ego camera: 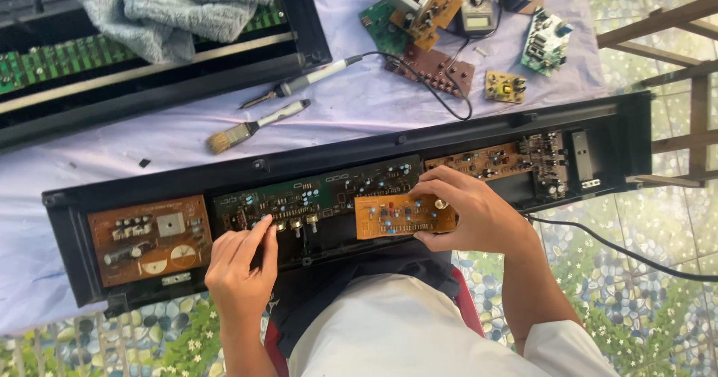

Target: The person works on a disassembled electronic device, likely an air conditioner, placed on a table. They use a screwdriver to tighten screws on a circuit board and then use their hands to align and fit the board into the device's casing.

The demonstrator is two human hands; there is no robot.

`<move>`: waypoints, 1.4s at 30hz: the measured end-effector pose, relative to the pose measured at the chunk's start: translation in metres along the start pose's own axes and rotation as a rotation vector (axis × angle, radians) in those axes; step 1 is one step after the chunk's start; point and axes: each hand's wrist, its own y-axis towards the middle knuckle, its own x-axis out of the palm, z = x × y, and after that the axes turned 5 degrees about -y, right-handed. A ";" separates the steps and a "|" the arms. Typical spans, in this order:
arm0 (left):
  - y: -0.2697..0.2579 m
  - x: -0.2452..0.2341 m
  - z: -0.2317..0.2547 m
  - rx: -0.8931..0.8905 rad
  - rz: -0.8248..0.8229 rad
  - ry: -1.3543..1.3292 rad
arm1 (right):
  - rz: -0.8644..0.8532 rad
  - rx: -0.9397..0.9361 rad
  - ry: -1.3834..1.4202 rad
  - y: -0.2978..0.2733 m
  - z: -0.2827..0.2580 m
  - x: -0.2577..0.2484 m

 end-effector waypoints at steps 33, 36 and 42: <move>0.002 0.018 0.015 0.046 0.046 -0.037 | 0.336 0.319 0.073 0.119 0.086 -0.075; -0.010 0.020 0.003 0.003 -0.014 0.002 | 0.411 0.592 -0.045 0.102 0.130 -0.100; 0.006 0.022 0.015 0.068 0.084 -0.054 | 0.121 1.148 -0.327 0.062 0.244 -0.114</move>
